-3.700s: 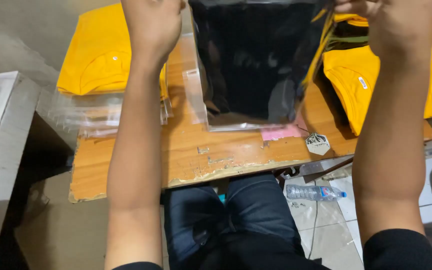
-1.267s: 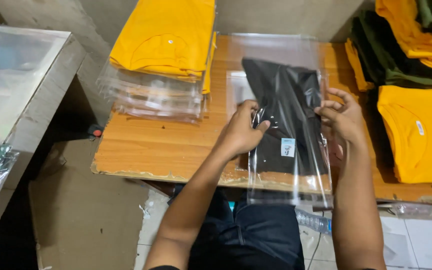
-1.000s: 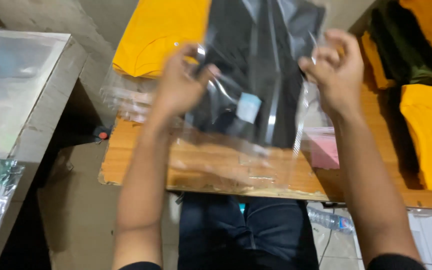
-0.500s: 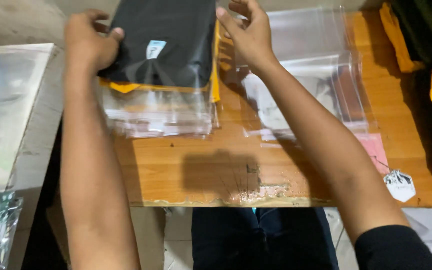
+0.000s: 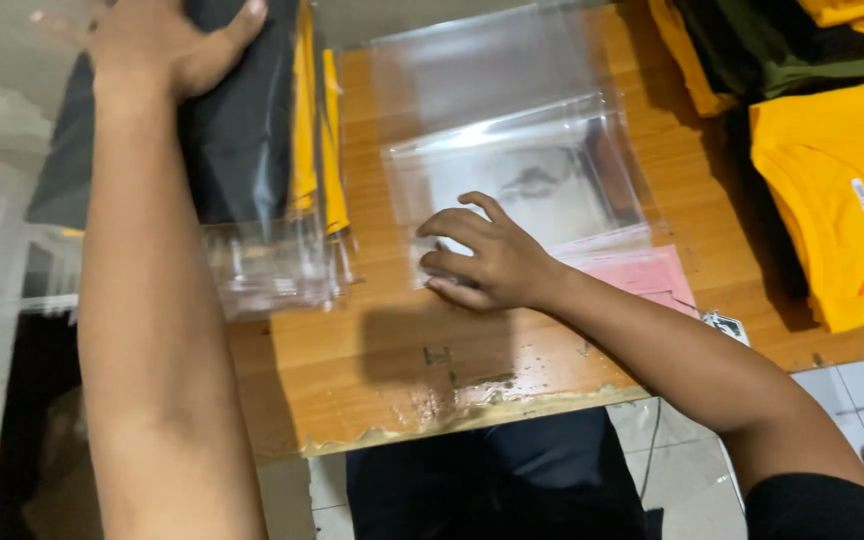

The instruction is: The person folds yellow and black t-shirts and places them into clear plastic bags on a wooden table. The person stacks the packaged shirts on the left side of the table and continues the process with additional shirts from a pile on the right.

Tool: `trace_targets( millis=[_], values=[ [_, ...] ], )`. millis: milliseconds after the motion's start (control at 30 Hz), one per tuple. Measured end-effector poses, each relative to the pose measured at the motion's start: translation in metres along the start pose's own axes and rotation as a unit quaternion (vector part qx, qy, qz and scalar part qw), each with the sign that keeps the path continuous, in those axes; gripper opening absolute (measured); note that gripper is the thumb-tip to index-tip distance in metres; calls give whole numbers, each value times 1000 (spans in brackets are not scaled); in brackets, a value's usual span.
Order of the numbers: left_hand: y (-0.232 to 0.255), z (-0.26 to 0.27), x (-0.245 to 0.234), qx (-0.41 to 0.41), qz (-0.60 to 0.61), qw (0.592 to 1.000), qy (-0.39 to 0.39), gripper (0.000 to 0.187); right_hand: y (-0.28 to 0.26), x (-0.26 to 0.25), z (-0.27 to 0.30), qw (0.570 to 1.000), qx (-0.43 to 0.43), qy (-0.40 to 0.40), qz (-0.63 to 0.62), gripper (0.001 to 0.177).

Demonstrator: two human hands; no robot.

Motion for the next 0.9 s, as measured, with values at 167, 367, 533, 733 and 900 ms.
trace_targets(
  millis=[167, 367, 533, 733, 900],
  values=[
    [-3, 14, 9, -88, 51, 993, -67, 103, 5, 4, 2, 999, -7, -30, -15, 13],
    [-7, 1, 26, -107, 17, 992, -60, 101, -2, 14, -6, 998, -36, -37, -43, 17],
    [-6, -13, 30, -123, 29, 987, -96, 102, -1, 10, -3, 998, -16, -35, -50, 22],
    [-42, -50, 64, 54, 57, 993, 87, 78, 4, 8, 4, 999, -3, -19, -28, 22],
    [-36, -39, 62, 59, 222, 973, 29, 77, 14, -30, 11, 994, 29, -11, 105, 21]
  ],
)
Point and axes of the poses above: each hand's wrist, its own z-axis away from the middle knuckle, its own x-axis out of the palm, y = z × x, the point moved 4 cm from there along -z, towards the middle knuckle, and after that the axes turned 4 degrees about -y, right-handed, at the moved point
